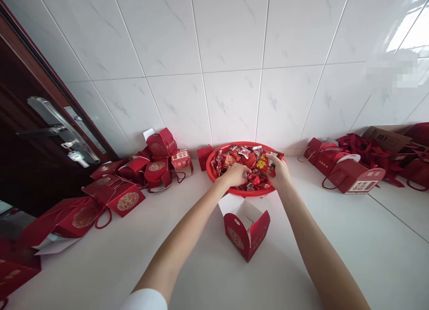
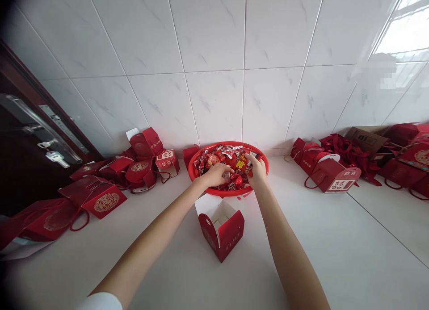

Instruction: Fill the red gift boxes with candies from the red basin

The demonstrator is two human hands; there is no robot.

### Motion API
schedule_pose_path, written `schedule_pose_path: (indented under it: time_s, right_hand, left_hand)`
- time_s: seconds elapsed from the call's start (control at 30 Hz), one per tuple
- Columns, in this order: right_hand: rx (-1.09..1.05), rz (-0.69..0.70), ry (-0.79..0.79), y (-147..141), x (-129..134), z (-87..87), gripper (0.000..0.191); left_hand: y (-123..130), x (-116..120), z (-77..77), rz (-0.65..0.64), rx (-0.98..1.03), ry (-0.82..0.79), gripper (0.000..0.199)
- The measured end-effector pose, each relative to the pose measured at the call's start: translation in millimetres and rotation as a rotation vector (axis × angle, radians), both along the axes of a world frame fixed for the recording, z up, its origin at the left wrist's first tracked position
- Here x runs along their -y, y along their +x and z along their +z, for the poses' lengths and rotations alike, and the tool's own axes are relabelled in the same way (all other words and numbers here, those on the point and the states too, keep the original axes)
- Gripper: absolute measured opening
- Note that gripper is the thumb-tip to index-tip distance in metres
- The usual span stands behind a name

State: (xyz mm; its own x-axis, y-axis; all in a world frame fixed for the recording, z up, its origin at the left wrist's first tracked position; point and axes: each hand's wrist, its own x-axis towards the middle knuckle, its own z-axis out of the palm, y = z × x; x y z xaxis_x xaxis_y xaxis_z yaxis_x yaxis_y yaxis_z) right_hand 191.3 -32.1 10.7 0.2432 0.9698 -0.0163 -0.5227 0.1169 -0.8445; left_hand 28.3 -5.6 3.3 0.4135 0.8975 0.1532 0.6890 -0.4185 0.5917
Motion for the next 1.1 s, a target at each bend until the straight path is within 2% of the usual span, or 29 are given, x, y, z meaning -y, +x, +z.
schedule_pose_path:
  time_s: [0.07, 0.2, 0.33, 0.5, 0.6, 0.7, 0.87, 1.1]
  right_hand:
    - [0.001, -0.002, -0.009, 0, 1, 0.7, 0.019]
    - [0.003, 0.003, -0.018, -1, 3, 2.3, 0.021]
    - [0.003, -0.005, -0.02, -2, 6, 4.9, 0.024]
    - [-0.017, -0.01, -0.022, -2, 8, 6.7, 0.026]
    - [-0.033, -0.012, -0.027, -2, 7, 6.2, 0.025]
    - [-0.044, -0.016, -0.036, -2, 5, 4.8, 0.025]
    - [-0.052, -0.004, -0.018, -2, 4, 2.8, 0.025]
    - [-0.055, 0.002, -0.019, -1, 4, 1.4, 0.025]
  left_hand:
    - [2, 2, 2.3, -0.005, -0.106, 0.03, 0.024]
    - [6, 5, 6.4, 0.05, -0.304, 0.099, 0.005]
    - [8, 5, 10.3, 0.081, -0.481, 0.112, 0.004]
    - [13, 0, 16.0, 0.029, -0.661, 0.081, 0.038]
    - [21, -4, 17.5, 0.021, -0.754, 0.068, 0.048]
    - [30, -8, 17.1, 0.015, -0.826, 0.072, 0.047]
    - [35, -7, 17.6, -0.012, -0.889, 0.135, 0.033]
    - [37, -3, 19.9, -0.156, -0.92, 0.184, 0.026]
